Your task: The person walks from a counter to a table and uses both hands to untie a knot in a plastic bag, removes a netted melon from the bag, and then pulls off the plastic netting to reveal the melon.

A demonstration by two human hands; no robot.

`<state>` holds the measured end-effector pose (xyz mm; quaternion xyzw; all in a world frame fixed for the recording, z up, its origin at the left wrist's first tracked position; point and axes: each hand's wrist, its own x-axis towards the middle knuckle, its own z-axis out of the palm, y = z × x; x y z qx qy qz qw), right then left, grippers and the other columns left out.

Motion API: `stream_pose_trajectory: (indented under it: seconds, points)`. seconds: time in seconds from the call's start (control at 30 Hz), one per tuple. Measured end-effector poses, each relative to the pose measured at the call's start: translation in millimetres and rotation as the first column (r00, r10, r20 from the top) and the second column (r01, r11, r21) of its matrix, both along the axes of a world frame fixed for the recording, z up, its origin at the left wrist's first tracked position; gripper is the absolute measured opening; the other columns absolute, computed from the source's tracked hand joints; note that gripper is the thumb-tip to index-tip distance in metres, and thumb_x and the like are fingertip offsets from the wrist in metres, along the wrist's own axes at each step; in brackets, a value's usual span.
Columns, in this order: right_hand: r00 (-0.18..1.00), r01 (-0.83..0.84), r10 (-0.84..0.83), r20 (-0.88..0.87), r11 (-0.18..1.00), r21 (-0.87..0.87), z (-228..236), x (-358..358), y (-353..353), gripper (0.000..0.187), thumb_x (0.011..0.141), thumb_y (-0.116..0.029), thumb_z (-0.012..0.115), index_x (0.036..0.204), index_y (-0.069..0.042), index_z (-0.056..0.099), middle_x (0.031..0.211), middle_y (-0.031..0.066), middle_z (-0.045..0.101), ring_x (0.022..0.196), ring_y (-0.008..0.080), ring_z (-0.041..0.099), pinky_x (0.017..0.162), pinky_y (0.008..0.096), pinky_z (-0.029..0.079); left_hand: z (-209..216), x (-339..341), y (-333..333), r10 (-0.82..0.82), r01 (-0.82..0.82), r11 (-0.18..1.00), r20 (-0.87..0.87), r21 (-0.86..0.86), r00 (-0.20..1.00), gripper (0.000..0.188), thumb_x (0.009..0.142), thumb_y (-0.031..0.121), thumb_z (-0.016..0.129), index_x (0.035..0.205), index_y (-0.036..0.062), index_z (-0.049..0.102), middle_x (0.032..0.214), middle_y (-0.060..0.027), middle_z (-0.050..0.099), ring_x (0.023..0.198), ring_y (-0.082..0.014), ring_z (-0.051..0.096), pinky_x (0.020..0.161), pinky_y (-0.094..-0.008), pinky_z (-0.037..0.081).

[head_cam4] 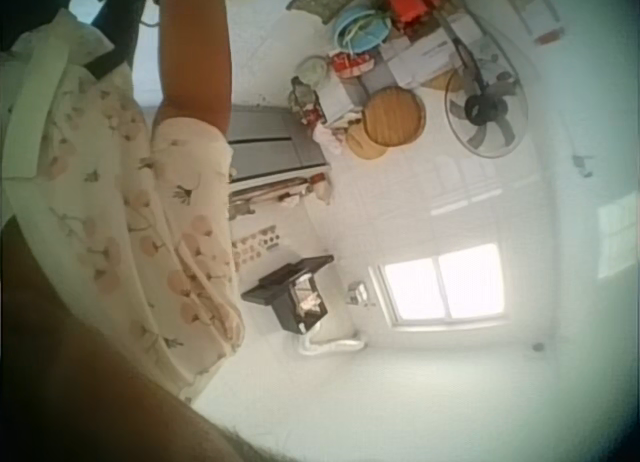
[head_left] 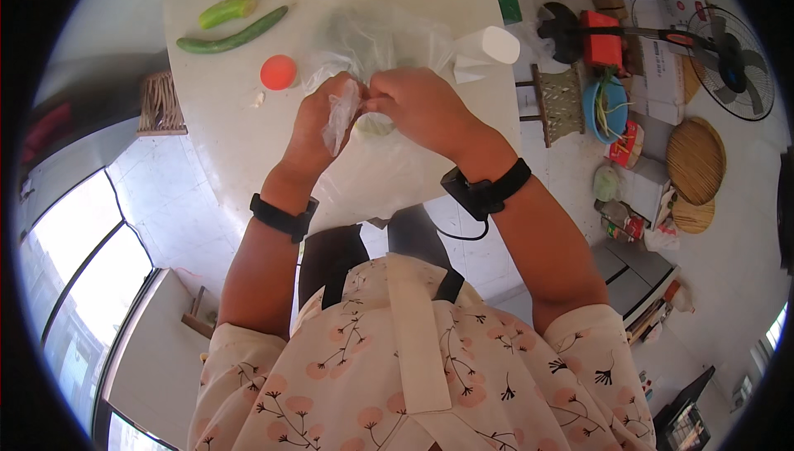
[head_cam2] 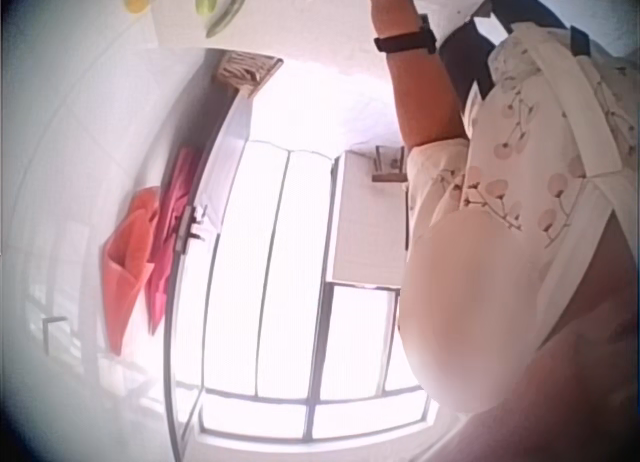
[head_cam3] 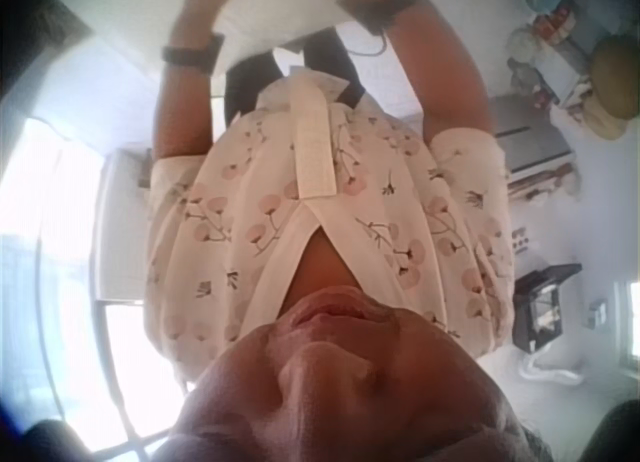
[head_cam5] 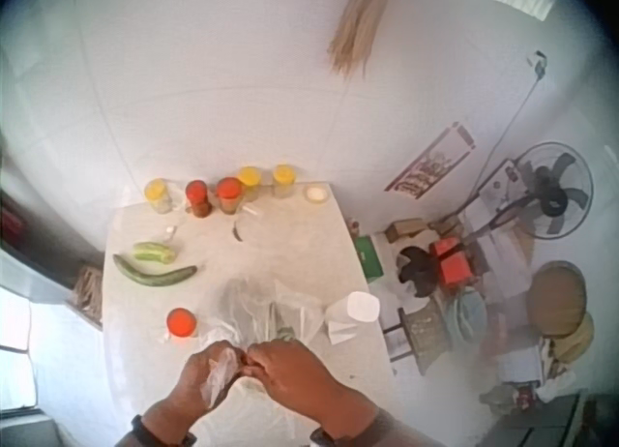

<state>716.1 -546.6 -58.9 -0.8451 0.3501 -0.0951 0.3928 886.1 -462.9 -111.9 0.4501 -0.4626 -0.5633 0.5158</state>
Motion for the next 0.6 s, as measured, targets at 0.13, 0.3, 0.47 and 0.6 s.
stream_pose_trajectory:
  seconds: [0.13,0.3,0.47,0.6]
  points:
    - [0.998,-0.025,0.025,-0.057,1.0,0.004,2.8,1.8,2.3,0.018,0.086,-0.021,0.065,0.082,-0.005,0.059,0.075,0.0135,0.064,0.075,0.0358,0.062,0.068,0.0464,0.047,4.1,0.6,3.7,-0.006,0.009,1.0,-0.15,0.02,0.989,0.027,0.103,0.022,0.037,0.103,0.001,0.055,0.098,-0.0065,0.054,0.095,-0.0169,0.053,0.093,-0.033,0.044]
    - [0.996,0.007,-0.041,-0.081,0.927,-0.375,-10.9,10.8,13.6,0.008,0.08,-0.013,0.062,0.083,-0.007,0.059,0.068,0.0119,0.063,0.066,0.0318,0.063,0.064,0.0436,0.048,-1.8,-3.3,-2.4,0.059,-0.059,0.998,-0.017,0.025,0.998,0.019,0.092,-0.003,0.048,0.11,-0.0022,0.053,0.098,-0.0085,0.057,0.094,-0.0195,0.057,0.09,-0.0307,0.047]
    - [0.964,0.097,-0.191,-0.184,0.9,-0.425,-18.9,16.5,24.6,0.009,0.078,-0.013,0.062,0.084,-0.008,0.059,0.067,0.0107,0.062,0.061,0.0309,0.062,0.058,0.0422,0.048,6.5,-11.5,-8.7,0.035,-0.071,0.995,0.421,0.07,0.907,0.033,0.089,-0.01,0.048,0.12,-0.0001,0.047,0.095,-0.0129,0.061,0.089,-0.023,0.06,0.083,-0.0313,0.049]
    - [0.946,0.204,-0.286,-0.153,0.892,-0.404,-26.6,16.6,24.8,0.012,0.078,-0.013,0.064,0.086,-0.007,0.058,0.067,0.0109,0.062,0.061,0.0326,0.063,0.056,0.0426,0.049,12.0,-20.8,-9.0,0.082,-0.113,0.994,0.586,0.016,0.806,0.034,0.088,-0.007,0.049,0.12,0.001,0.047,0.091,-0.016,0.062,0.088,-0.0283,0.063,0.078,-0.0342,0.049]
